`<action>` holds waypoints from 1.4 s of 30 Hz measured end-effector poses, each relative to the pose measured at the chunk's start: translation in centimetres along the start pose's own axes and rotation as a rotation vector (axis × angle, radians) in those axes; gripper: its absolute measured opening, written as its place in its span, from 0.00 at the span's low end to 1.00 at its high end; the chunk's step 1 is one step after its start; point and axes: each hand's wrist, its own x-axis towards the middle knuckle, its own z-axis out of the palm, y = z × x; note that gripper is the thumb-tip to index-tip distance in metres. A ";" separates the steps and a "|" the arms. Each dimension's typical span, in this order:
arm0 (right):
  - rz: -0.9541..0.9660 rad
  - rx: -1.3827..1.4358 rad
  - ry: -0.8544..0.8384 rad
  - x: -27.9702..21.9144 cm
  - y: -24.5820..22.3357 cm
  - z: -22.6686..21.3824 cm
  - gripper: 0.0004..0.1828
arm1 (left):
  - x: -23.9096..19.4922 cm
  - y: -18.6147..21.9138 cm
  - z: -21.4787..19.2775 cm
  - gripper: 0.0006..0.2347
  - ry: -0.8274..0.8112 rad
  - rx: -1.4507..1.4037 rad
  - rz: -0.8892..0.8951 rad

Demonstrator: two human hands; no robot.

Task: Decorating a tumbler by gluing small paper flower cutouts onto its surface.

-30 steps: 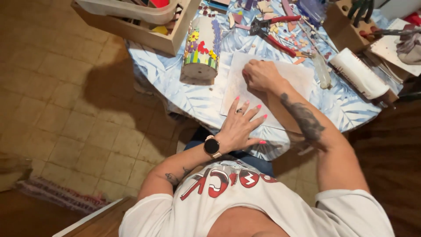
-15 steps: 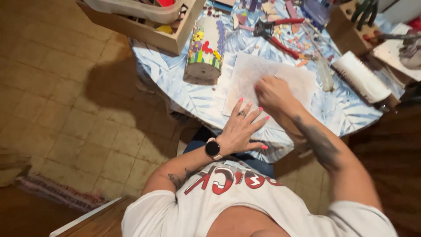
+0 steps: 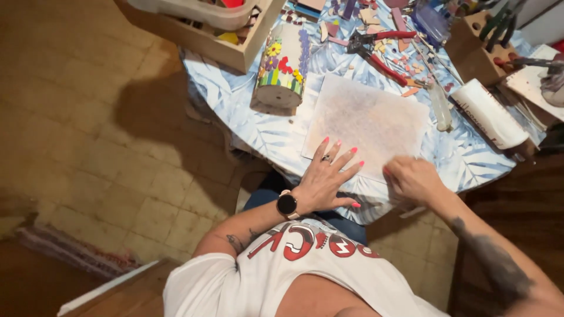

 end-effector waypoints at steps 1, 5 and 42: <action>0.011 0.004 0.006 2.5 -0.2 -0.1 0.06 | 0.1 -0.2 -0.1 0.33 -0.006 0.004 0.010; -0.031 -0.003 0.229 13.2 0.0 0.6 0.10 | 0.0 0.1 0.0 0.32 -0.005 0.012 -0.008; 0.156 1.203 0.602 5.1 -7.3 -10.9 0.18 | 3.1 1.8 -4.3 0.12 0.510 -0.766 -0.110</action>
